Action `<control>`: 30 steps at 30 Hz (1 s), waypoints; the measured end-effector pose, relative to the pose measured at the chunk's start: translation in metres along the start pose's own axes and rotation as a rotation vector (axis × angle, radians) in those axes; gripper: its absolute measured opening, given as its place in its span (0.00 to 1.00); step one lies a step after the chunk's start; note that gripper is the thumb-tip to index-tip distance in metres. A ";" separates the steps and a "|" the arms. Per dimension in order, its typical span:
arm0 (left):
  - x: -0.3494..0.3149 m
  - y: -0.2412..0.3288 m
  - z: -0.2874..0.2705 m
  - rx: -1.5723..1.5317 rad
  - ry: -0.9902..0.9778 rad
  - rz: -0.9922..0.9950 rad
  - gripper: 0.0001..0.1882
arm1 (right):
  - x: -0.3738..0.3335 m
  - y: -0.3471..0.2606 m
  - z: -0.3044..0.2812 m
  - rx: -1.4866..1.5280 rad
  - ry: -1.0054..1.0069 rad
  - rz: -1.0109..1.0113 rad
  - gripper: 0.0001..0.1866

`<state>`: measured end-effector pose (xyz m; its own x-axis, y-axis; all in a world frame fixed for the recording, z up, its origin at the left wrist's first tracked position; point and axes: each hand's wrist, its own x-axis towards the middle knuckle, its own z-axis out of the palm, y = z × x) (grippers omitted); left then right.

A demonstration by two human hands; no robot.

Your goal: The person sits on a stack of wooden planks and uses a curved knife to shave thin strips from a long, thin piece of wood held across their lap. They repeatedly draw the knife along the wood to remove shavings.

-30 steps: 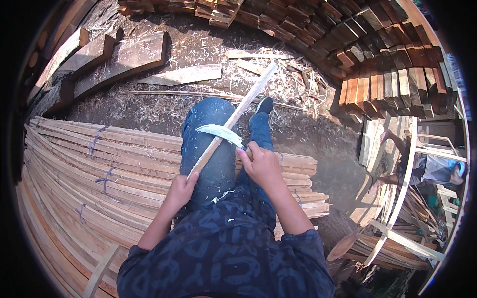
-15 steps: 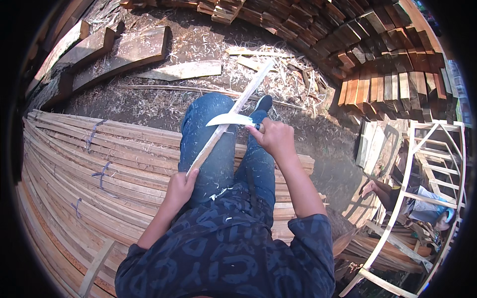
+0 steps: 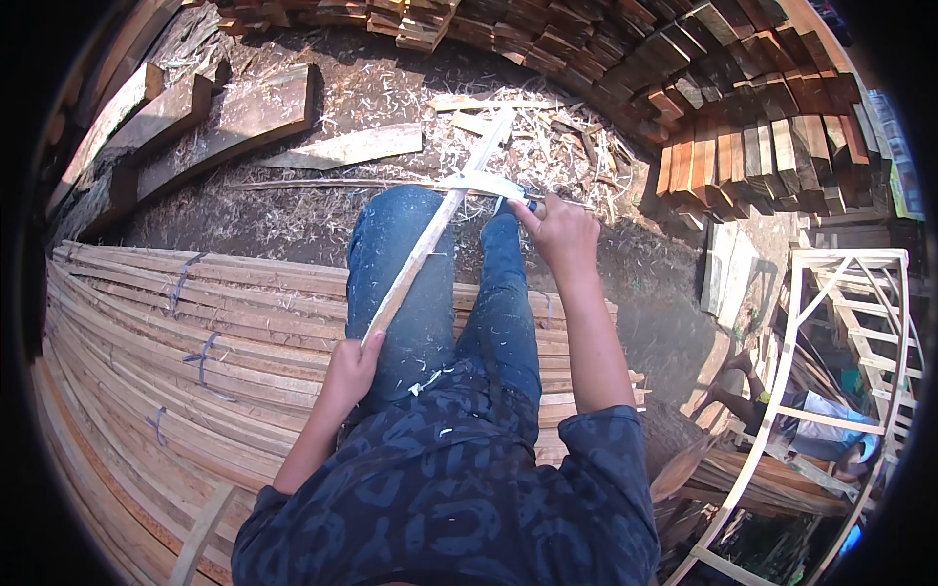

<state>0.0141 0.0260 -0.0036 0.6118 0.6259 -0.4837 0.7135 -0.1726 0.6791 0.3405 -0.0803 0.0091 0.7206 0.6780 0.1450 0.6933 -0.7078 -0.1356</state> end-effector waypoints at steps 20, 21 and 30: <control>0.011 -0.014 -0.008 -0.110 -0.173 -0.045 0.33 | -0.011 0.053 0.001 0.472 -0.017 0.469 0.23; 0.013 -0.015 -0.009 -0.161 -0.214 -0.050 0.32 | -0.033 0.056 0.029 0.548 -0.008 0.459 0.20; 0.025 -0.023 -0.024 -0.388 -0.516 -0.154 0.29 | -0.111 -0.031 0.080 1.400 0.038 0.687 0.10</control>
<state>0.0049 0.0640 -0.0188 0.6667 0.1603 -0.7279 0.6900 0.2368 0.6840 0.2402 -0.1178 -0.0812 0.9062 0.2933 -0.3047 -0.2840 -0.1121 -0.9523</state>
